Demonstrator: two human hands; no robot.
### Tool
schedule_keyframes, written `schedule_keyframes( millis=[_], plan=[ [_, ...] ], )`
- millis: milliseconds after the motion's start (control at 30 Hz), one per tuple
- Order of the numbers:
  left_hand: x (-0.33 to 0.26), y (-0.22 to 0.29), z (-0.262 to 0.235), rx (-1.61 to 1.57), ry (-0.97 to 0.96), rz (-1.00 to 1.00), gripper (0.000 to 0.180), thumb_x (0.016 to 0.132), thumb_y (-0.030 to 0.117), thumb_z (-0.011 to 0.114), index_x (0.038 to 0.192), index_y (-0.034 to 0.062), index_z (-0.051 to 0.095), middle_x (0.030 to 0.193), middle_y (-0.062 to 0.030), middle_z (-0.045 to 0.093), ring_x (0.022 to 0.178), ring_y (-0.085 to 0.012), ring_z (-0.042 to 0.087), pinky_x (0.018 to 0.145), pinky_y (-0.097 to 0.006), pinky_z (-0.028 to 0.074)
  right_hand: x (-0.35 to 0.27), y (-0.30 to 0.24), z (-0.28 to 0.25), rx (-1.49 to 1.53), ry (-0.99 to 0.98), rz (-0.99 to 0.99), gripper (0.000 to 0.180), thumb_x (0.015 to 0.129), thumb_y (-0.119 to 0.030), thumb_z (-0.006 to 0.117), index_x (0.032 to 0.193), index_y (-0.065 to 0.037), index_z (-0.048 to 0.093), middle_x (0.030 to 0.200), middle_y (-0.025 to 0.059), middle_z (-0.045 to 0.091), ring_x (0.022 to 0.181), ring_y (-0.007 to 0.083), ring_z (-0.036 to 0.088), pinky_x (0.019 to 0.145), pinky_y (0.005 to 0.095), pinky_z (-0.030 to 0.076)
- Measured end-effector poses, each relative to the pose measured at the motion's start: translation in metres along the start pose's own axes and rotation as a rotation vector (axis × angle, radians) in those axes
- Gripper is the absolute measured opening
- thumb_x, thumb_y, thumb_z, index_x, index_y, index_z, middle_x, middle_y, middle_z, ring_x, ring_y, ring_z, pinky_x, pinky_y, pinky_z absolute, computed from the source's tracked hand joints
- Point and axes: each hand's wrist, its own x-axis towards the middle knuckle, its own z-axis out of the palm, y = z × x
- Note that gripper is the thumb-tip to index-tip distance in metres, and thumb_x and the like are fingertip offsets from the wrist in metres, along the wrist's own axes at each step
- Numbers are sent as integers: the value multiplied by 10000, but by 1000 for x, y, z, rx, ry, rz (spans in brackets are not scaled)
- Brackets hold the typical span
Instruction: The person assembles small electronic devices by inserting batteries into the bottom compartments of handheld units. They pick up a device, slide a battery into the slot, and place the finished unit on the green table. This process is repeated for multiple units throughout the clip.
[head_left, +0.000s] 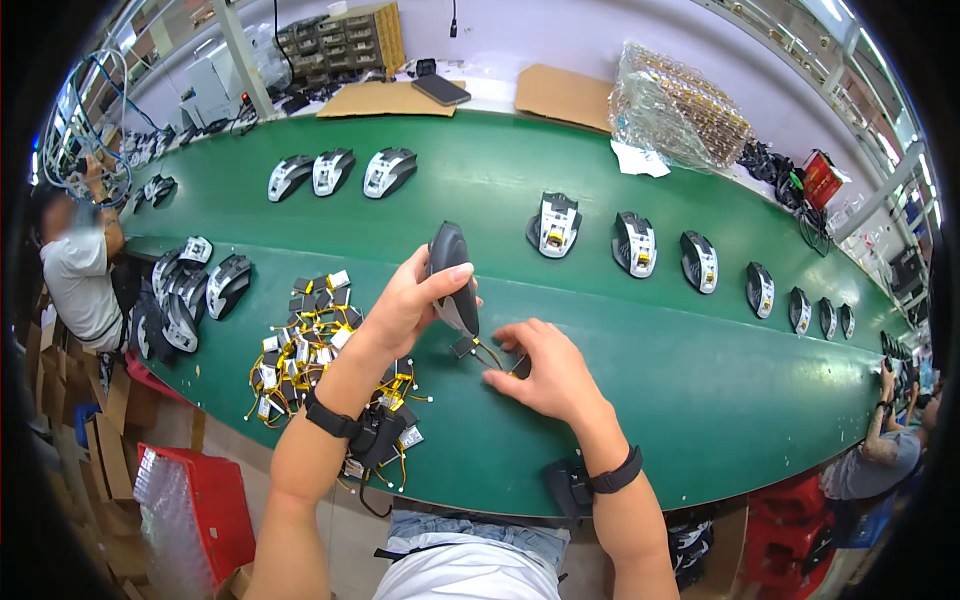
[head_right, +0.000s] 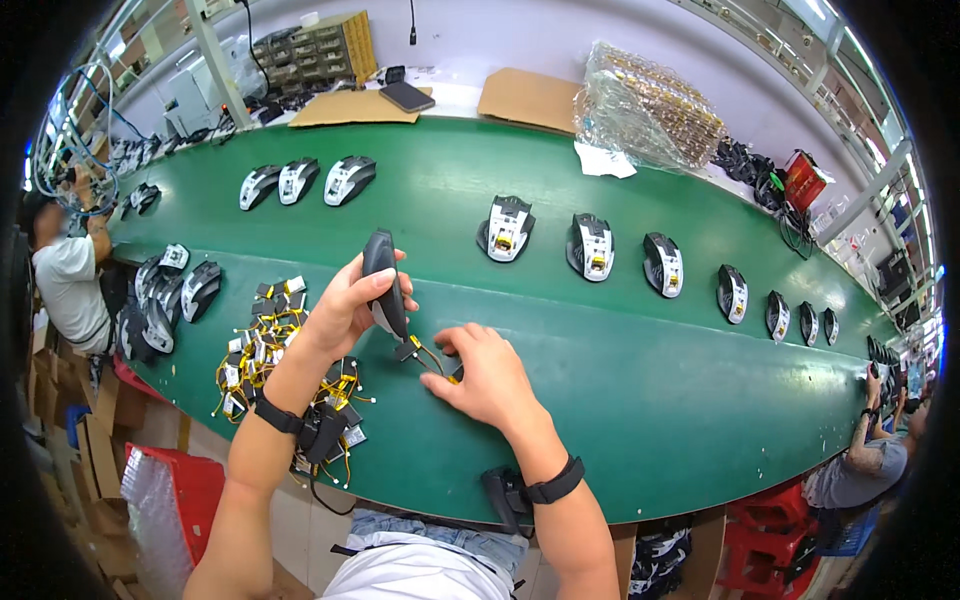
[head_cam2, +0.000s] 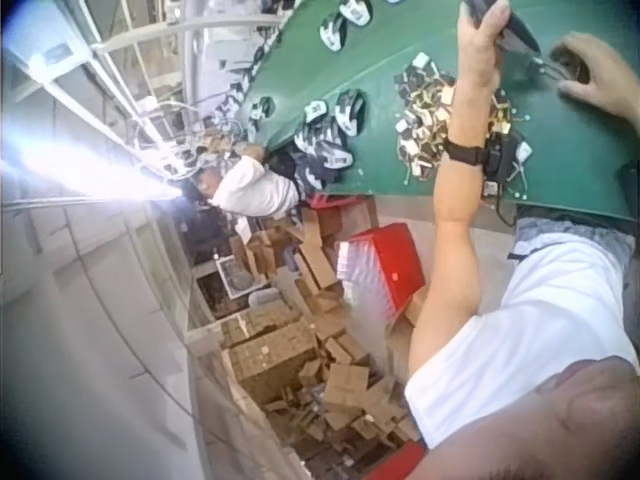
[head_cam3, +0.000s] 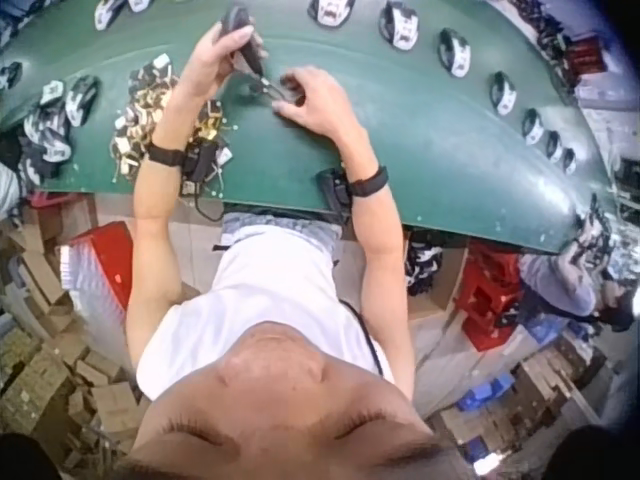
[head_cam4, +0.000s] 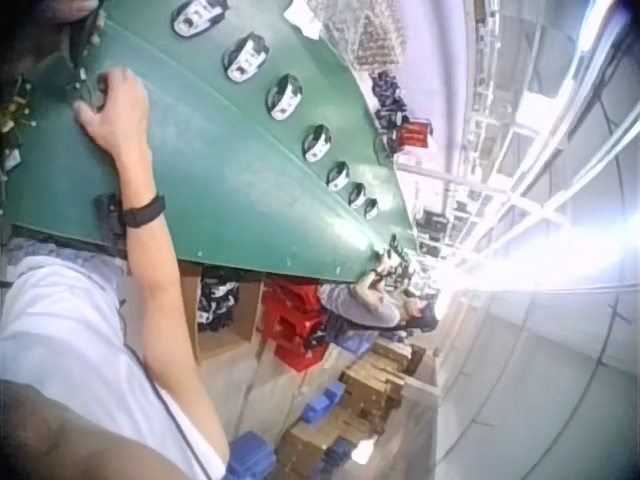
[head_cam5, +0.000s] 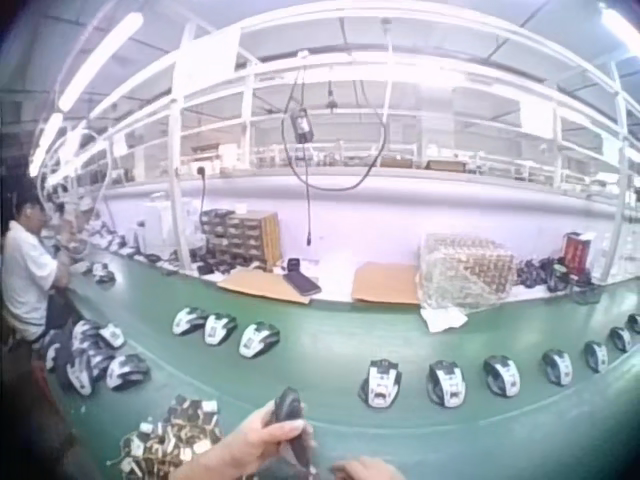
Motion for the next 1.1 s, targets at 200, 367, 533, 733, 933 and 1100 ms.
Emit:
schedule_keyframes(
  millis=[200, 367, 533, 733, 933, 1100],
  plan=[
    [-2, -4, -5, 57, 36, 53, 598, 845, 307, 722, 1290, 38, 429, 989, -88, 626, 913, -212, 669, 785, -344, 553, 3, 4, 13, -121, -26, -32, 178, 803, -164, 711, 895, -40, 622, 851, 82, 632, 826, 288, 614, 750, 416, 491],
    [-2, -6, -4, 66, 76, 76, 562, 833, 307, 735, 1239, 41, 452, 989, -94, 620, 930, -210, 650, 826, -351, 527, 7, 9, 13, 347, 127, 162, 148, 774, -128, 736, 852, -58, 631, 804, 73, 600, 780, 278, 608, 695, 398, 487],
    [-2, -8, -3, 66, 103, 89, 511, 842, 295, 732, 1198, 46, 463, 989, -94, 615, 906, -199, 649, 820, -345, 533, 4, -5, 27, -59, 123, -61, 197, 745, -170, 775, 873, -81, 654, 806, 67, 584, 814, 275, 586, 721, 389, 482],
    [-4, -15, -3, 65, 144, 119, 471, 849, 290, 734, 1158, 54, 469, 975, -80, 609, 879, -188, 651, 787, -342, 554, 8, -9, 27, 29, 145, -82, 126, 846, -110, 687, 908, -37, 605, 804, 76, 622, 773, 259, 623, 702, 342, 495],
    [-7, -12, -1, -318, 138, -26, 326, 967, 369, 534, 1085, 65, 533, 921, -80, 649, 867, -199, 672, 786, -405, 573, 5, -5, 6, 998, 143, 238, 105, 939, -107, 622, 960, -7, 595, 819, 4, 630, 751, 64, 588, 687, 218, 473],
    [-10, -11, 4, -284, 75, 31, 389, 942, 358, 608, 1166, 50, 534, 1035, -89, 661, 971, -228, 671, 877, -418, 552, 1, -20, 4, 971, 154, 238, 109, 928, -96, 639, 965, 0, 603, 828, -2, 618, 756, 49, 566, 687, 202, 459]
  ],
)
